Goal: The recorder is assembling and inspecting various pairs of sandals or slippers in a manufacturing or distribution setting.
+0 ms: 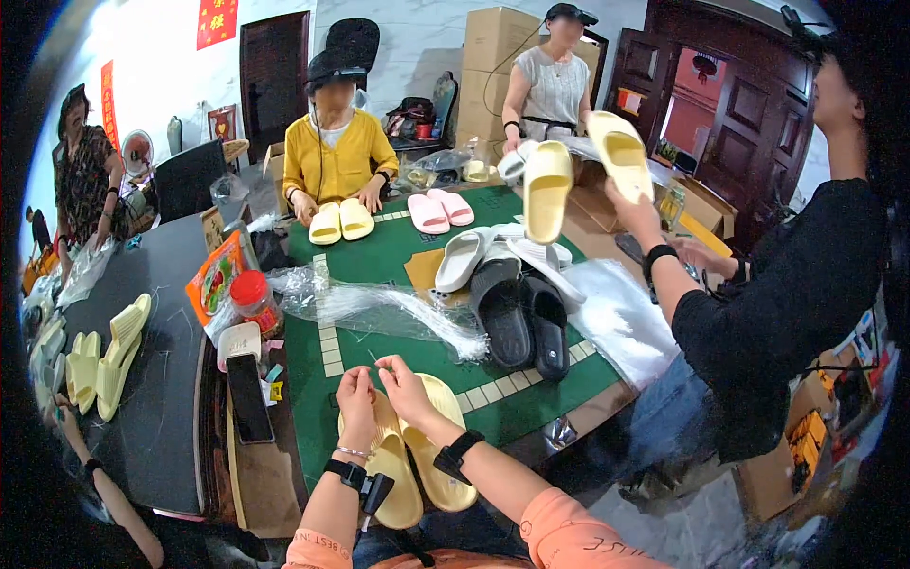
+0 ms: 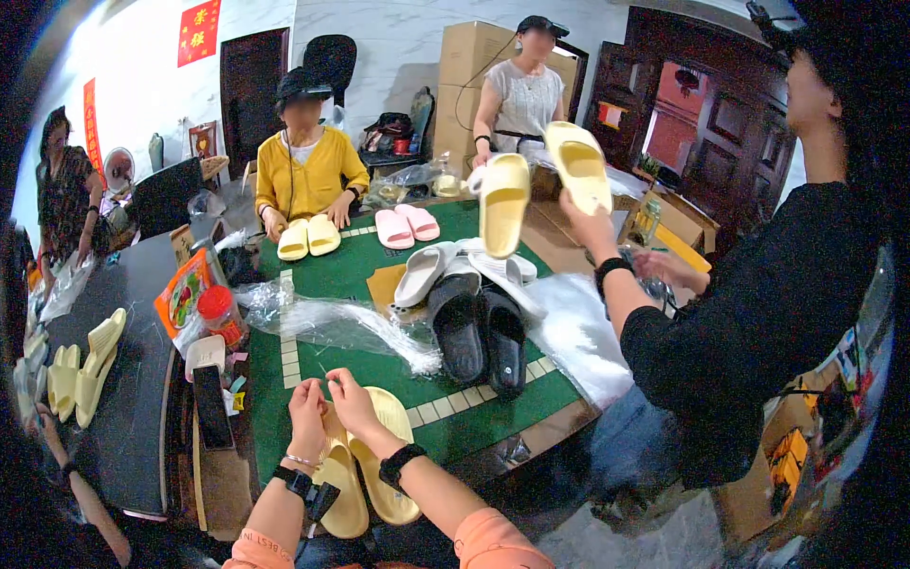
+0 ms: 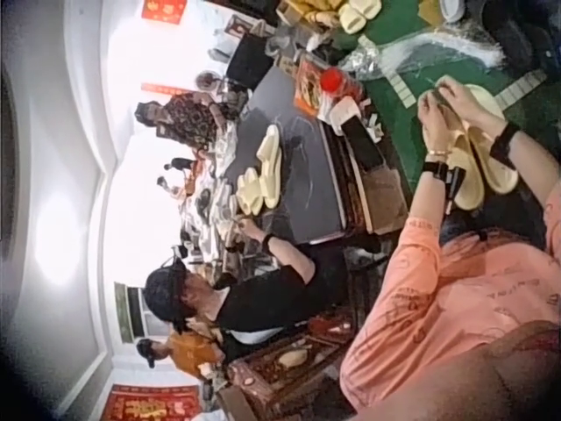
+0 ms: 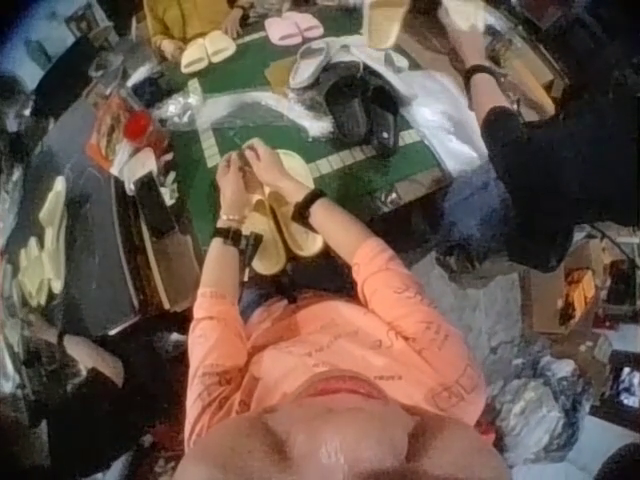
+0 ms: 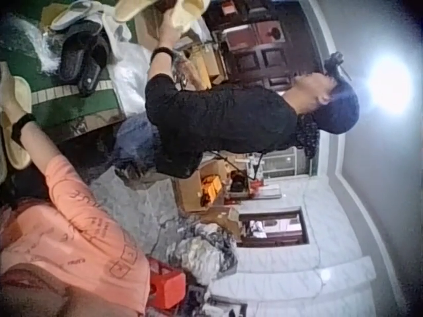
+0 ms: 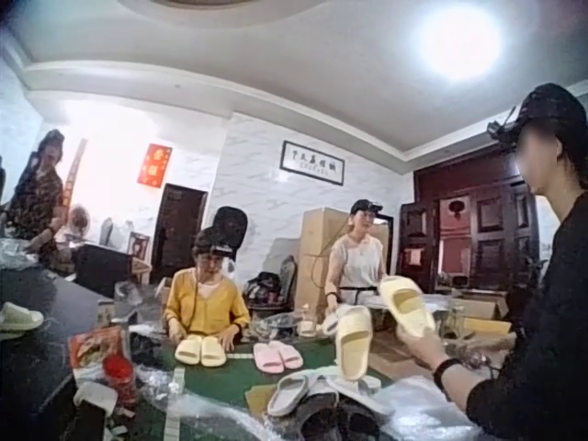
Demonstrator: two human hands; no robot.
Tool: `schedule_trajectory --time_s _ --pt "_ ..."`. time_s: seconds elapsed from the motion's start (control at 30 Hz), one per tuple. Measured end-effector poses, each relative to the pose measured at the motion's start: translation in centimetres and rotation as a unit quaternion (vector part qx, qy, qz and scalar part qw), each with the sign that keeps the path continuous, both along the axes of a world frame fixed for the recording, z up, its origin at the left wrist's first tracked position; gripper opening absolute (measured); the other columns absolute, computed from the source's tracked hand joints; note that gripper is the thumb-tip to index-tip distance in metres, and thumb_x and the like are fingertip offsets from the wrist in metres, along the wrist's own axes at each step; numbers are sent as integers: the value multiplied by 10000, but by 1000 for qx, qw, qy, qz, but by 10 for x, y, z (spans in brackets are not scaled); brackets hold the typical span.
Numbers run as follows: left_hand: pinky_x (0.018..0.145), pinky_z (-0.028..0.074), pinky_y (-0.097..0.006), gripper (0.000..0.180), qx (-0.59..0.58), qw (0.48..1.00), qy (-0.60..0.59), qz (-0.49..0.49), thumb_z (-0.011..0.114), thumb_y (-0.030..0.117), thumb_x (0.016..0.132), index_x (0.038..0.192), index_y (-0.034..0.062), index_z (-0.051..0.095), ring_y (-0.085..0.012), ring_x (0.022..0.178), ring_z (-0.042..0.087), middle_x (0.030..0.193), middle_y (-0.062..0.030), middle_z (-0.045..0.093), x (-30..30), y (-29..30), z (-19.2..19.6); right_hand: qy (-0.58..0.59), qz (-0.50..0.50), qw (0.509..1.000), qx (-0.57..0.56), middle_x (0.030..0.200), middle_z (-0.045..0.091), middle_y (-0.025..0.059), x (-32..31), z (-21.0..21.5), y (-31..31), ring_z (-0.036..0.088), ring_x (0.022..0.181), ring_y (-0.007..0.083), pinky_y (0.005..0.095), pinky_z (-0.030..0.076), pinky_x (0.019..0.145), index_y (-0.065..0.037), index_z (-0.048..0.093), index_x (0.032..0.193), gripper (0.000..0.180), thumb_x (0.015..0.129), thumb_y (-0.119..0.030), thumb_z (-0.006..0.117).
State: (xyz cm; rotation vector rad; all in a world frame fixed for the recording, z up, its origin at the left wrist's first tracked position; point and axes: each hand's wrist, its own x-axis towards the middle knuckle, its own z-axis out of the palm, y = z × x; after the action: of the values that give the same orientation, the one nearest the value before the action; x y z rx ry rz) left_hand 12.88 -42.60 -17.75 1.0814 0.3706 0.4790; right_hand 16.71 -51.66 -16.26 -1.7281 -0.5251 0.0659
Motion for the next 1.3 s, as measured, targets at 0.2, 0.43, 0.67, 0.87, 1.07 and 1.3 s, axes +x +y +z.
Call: schedule_trajectory --time_s 0.2,0.43,0.67,0.87,1.07,1.3 --pt "432 272 -171 66 -37 998 -32 27 500 134 865 872 71 520 -23 485 334 613 51 426 -4 1 0 -10 16 1000 -15 694 574 54 -2 2 0 493 604 97 249 398 558 -11 547 876 161 834 -157 493" --pt "425 255 -168 57 -64 997 -27 37 515 96 844 813 56 541 -13 480 327 580 63 406 -5 2 3 -19 13 1000 -22 737 593 131 -2 3 0 569 630 230 313 431 565 -16 546 877 163 812 -161 509" --pt "396 249 -175 61 -28 999 -20 3 498 117 853 829 69 527 -24 450 328 582 54 409 -3 1 2 -22 16 999 -20 719 588 130 1 1 -1 568 618 235 315 430 554 -17 552 869 162 802 -159 512" --pt "419 270 -180 52 -44 998 -40 14 513 109 846 837 66 539 -31 461 340 569 50 411 -2 3 -3 -20 19 999 -31 700 586 78 0 0 0 527 601 121 253 414 557 6 549 858 154 813 -135 505" --pt "422 273 -179 59 -68 996 -50 34 506 101 850 821 60 536 -35 462 342 578 46 418 0 3 -2 -16 21 999 -39 708 591 72 3 -3 0 529 610 105 248 423 571 7 549 859 150 811 -131 513" --pt "423 271 -175 58 -42 998 -49 22 503 105 852 821 65 530 -30 479 348 586 49 416 -4 1 -3 -11 26 999 -41 704 590 64 -4 4 -2 526 616 91 241 422 574 6 551 853 141 812 -123 513"
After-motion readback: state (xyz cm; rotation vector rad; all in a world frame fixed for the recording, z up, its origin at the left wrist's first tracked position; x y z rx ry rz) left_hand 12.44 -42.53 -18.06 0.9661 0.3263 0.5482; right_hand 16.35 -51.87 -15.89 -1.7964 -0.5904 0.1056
